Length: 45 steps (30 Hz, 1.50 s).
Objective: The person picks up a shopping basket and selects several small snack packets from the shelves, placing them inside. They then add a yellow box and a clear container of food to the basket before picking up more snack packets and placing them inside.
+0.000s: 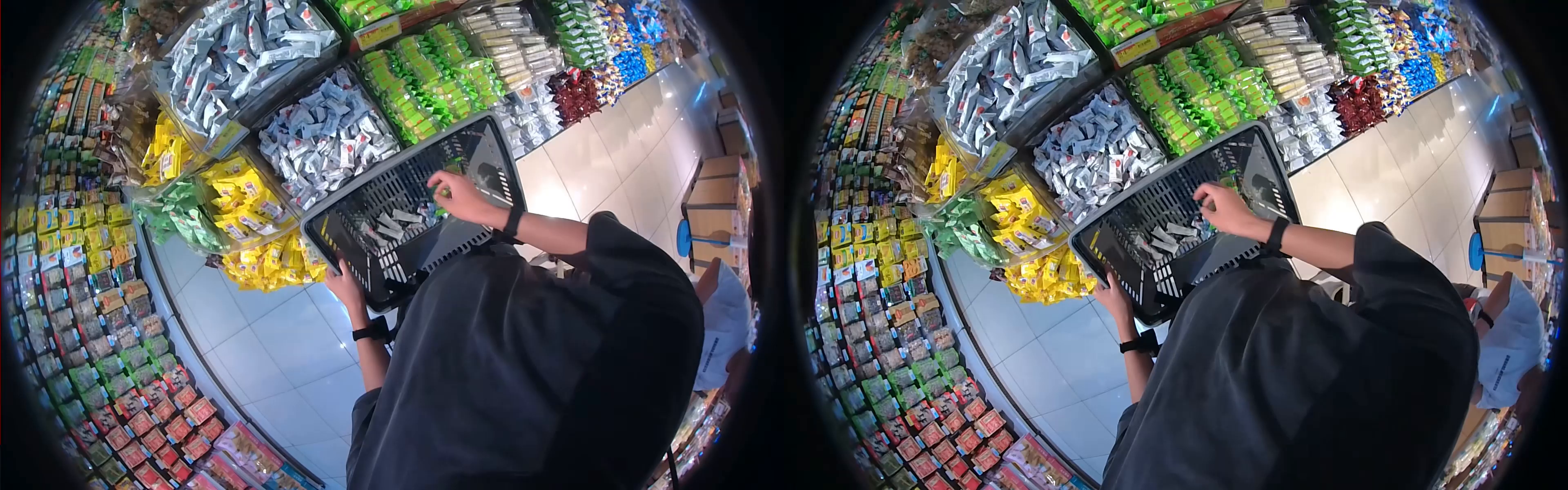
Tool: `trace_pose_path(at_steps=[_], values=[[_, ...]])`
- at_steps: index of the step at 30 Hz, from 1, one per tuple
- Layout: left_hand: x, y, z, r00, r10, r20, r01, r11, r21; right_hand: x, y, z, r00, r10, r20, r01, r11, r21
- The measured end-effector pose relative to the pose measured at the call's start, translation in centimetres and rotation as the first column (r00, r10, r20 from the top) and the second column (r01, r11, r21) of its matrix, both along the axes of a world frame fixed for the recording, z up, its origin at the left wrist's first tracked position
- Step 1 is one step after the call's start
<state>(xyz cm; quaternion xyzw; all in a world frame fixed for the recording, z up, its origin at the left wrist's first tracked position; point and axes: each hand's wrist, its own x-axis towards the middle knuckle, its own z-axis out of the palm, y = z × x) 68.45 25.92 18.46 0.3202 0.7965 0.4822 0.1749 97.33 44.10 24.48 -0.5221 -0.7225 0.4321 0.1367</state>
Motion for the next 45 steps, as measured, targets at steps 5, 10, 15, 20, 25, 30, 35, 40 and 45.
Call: trace_pose_path(at_steps=[5, 10, 15, 20, 25, 30, 35, 40, 45], values=[[0.2, 0.2, 0.5, 0.999, 0.0, 0.054, 0.001, 1.0, -0.009, -2.3, 6.8, 12.4, 0.954, 0.085, -0.289, 0.083, 0.848, 0.524], [0.3, 0.1, 1.8, 0.998, -0.021, 0.064, 0.028, 0.993, -0.111, 1.0, 18.8, 7.4, 0.886, 0.271, 0.377, -0.454, 0.671, 0.586], [-0.1, 0.3, -0.1, 0.999, -0.006, 0.046, 0.009, 0.998, -0.068, -2.5, 19.0, 7.5, 0.69, 0.567, 0.45, -0.711, 0.646, 0.277], [0.4, -0.1, 1.4, 0.999, 0.016, 0.029, -0.012, 0.993, -0.115, -3.3, 21.2, 5.1, 0.587, 0.58, 0.566, -0.806, 0.483, 0.342], [-0.5, -0.3, -1.3, 0.999, 0.001, -0.04, -0.002, 0.999, -0.04, -3.3, 21.3, 4.5, 0.541, 0.502, 0.675, -0.827, 0.461, 0.321], [-1.0, -0.5, -2.9, 0.996, 0.001, -0.094, -0.007, 0.998, -0.065, -2.7, 16.6, 9.0, 0.818, 0.415, 0.399, -0.567, 0.462, 0.682], [-0.3, -0.1, -0.7, 0.998, 0.014, -0.063, -0.015, 1.0, -0.013, -0.9, 5.6, 15.3, 0.945, 0.302, -0.125, -0.223, 0.875, 0.43], [-0.3, 0.2, -0.3, 1.0, 0.015, -0.005, -0.015, 0.997, 0.072, 1.5, 0.7, 3.6, 0.988, 0.155, -0.005, -0.155, 0.987, 0.042], [-0.3, 0.2, 0.8, 0.997, -0.022, 0.072, 0.027, 0.997, -0.079, -0.4, 2.8, -10.8, 0.908, -0.416, 0.039, 0.412, 0.875, -0.253]])
